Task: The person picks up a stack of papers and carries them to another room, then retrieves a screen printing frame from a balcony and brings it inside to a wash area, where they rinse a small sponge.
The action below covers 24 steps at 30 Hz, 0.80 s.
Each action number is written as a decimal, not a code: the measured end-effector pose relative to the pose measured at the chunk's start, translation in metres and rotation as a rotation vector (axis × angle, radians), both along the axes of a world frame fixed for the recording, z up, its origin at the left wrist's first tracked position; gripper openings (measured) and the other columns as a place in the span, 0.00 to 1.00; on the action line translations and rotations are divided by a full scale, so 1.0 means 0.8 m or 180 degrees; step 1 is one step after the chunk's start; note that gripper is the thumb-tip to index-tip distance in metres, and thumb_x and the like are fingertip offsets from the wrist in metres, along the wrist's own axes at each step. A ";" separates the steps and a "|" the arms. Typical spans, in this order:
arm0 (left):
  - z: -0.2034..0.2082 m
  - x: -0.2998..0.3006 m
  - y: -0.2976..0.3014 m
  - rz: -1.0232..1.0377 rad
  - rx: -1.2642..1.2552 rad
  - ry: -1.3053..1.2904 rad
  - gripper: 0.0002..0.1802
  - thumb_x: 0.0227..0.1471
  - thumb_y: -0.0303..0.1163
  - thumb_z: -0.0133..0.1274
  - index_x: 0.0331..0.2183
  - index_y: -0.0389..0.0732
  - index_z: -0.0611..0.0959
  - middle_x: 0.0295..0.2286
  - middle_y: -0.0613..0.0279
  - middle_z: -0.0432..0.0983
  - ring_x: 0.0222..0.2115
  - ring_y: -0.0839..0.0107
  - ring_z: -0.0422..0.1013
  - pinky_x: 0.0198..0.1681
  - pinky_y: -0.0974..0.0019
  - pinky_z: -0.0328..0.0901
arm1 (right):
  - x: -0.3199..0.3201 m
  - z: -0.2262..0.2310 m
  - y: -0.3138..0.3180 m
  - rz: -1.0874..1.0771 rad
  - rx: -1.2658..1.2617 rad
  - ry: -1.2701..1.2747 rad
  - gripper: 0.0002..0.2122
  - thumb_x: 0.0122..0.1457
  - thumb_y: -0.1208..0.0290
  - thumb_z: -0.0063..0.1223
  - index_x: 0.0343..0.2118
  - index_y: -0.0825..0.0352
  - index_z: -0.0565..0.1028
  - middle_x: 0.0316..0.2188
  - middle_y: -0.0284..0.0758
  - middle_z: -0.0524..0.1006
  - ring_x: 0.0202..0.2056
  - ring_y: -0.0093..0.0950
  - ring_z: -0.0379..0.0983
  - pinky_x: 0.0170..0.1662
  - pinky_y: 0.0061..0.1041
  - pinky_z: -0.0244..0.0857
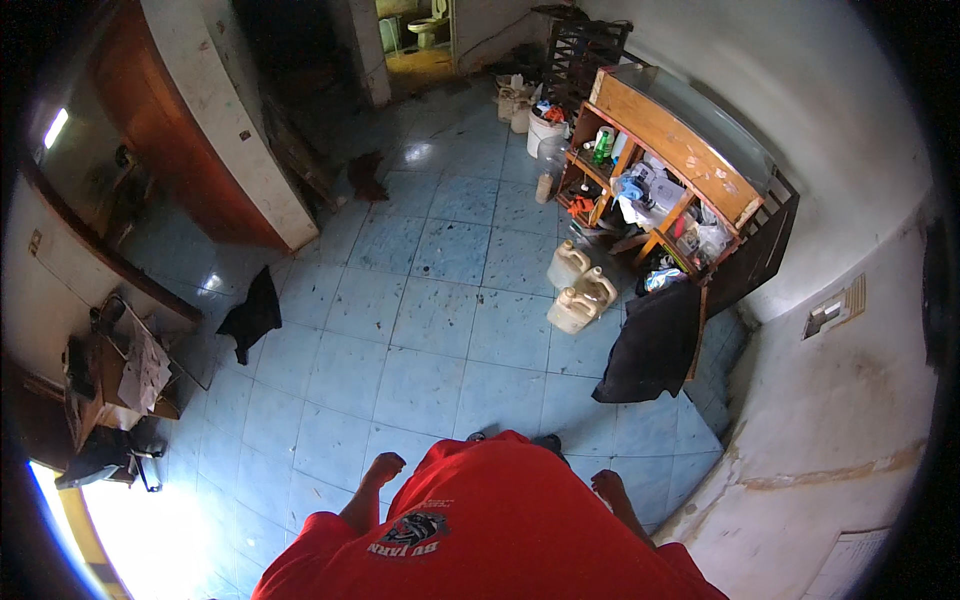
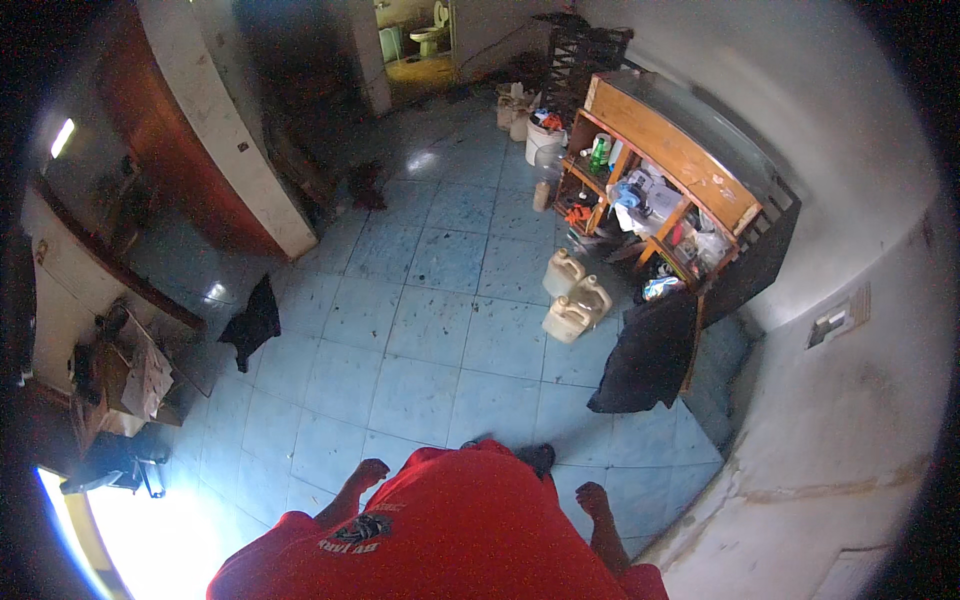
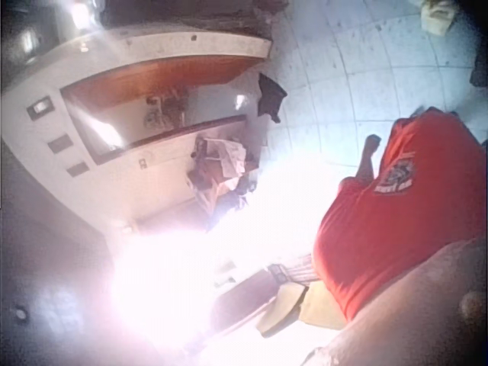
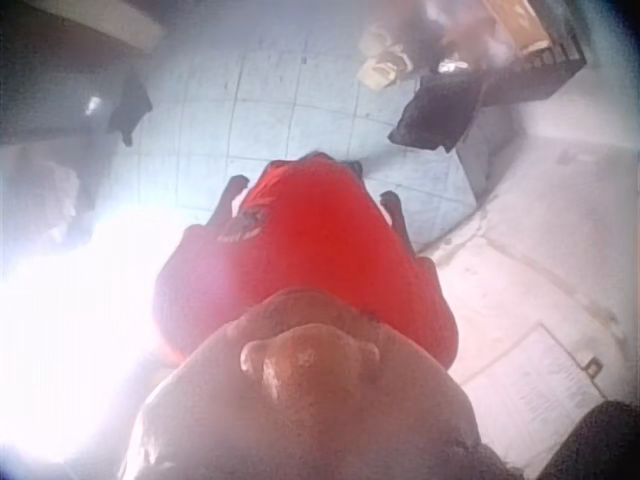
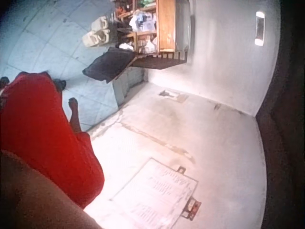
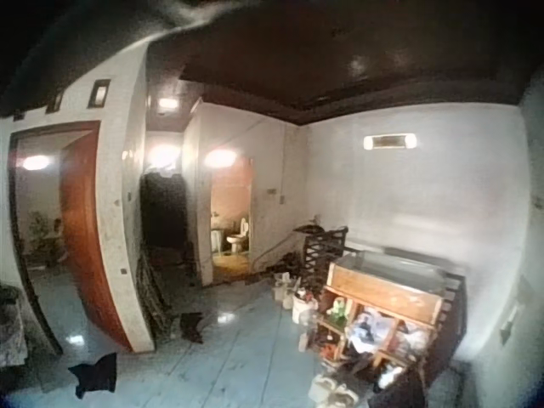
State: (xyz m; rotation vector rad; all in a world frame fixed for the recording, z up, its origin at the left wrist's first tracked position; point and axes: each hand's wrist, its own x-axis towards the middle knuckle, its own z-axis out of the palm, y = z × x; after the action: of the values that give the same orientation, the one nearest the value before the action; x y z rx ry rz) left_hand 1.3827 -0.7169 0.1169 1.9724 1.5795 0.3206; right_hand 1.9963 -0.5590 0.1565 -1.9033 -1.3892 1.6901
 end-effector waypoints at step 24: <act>0.043 -0.174 0.466 0.1142 -0.0009 -0.2059 0.08 0.35 0.24 0.48 0.24 0.42 0.79 0.26 0.61 0.74 0.30 0.66 0.70 0.36 0.65 0.65 | -0.101 -0.035 0.423 0.4684 0.1010 -0.2369 0.07 0.42 0.67 0.49 0.25 0.59 0.76 0.27 0.34 0.76 0.32 0.36 0.72 0.36 0.36 0.64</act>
State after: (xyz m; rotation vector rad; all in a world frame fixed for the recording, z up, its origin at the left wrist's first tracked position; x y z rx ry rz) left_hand 1.2431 -0.3442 0.1516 1.3608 1.4657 0.9854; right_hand 1.9156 -0.2203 0.1288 -1.2441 -3.5980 0.7629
